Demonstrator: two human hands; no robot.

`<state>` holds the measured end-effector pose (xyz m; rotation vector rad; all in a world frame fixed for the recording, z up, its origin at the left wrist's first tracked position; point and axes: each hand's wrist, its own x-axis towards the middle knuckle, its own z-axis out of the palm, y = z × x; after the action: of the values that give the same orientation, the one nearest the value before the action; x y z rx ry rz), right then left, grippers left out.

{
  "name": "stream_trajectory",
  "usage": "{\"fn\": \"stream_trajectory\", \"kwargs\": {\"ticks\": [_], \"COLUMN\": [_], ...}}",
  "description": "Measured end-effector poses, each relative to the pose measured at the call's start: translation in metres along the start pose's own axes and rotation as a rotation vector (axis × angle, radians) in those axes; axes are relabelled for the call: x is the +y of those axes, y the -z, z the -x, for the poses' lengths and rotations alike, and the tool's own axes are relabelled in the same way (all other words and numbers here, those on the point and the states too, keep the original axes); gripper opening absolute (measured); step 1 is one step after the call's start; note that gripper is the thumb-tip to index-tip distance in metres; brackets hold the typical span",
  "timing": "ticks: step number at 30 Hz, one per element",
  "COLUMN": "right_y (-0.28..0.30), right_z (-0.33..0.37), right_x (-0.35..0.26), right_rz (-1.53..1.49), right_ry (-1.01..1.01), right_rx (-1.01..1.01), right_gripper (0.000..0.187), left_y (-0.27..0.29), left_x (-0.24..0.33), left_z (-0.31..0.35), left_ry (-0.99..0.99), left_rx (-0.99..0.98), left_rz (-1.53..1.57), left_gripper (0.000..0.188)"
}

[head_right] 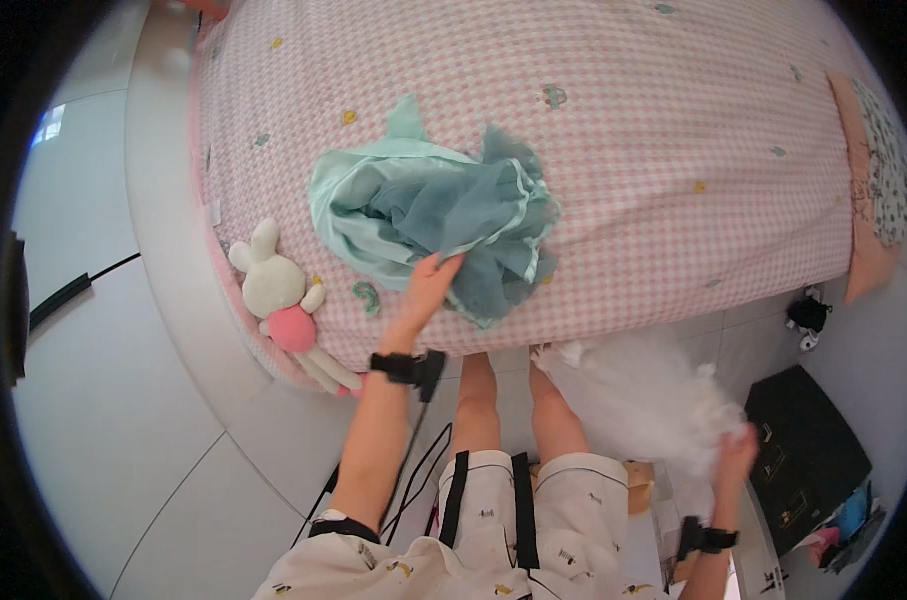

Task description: Sweeping the floor and then making a bed by straightening pillows and blankets.

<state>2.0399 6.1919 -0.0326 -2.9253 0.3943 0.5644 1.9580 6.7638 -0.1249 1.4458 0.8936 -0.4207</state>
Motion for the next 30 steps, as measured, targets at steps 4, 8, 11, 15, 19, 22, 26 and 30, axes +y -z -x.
{"fn": "stream_trajectory", "kwargs": {"ticks": [4, 8, 11, 15, 19, 22, 26, 30], "right_y": [0.110, 0.106, -0.017, -0.125, -0.206, -0.257, -0.275, -0.212], "right_z": [-0.066, -0.097, -0.079, -0.009, 0.060, 0.085, 0.080, -0.007], "right_x": [-0.108, -0.201, -0.320, -0.404, -0.478, -0.510, -0.530, -0.488], "right_rz": [-0.130, 0.144, 0.016, -0.295, -0.528, -0.541, -0.669, -1.194], "right_ry": [0.214, 0.685, 0.971, 1.111, 1.087, 1.020, 0.368, 0.162], "right_rx": [0.649, 0.771, 0.367, -0.039, -0.247, -0.354, -0.941, -0.531], "right_gripper": [0.044, 0.043, 0.049, 0.061, 0.069, 0.061, 0.035, 0.020], "left_y": [0.146, 0.217, 0.277, 0.222, 0.138, 0.106, 0.119, 0.150], "left_x": [-0.037, -0.007, -0.051, -0.080, -0.070, -0.074, -0.124, -0.153], "left_z": [0.053, 0.045, 0.061, 0.044, 0.032, 0.012, 0.007, 0.051], "left_ry": [-0.072, -0.222, -0.115, -0.160, -0.563, -0.629, -0.389, -0.343], "left_rx": [0.198, 0.386, 0.498, 1.037, 0.764, 0.570, 0.325, 0.193], "left_rz": [0.705, 0.828, 0.643, -0.072, -0.672, -0.830, -0.966, -1.182], "left_gripper": [0.033, 0.040, 0.039, 0.045, 0.057, 0.072, 0.038, 0.009]}}
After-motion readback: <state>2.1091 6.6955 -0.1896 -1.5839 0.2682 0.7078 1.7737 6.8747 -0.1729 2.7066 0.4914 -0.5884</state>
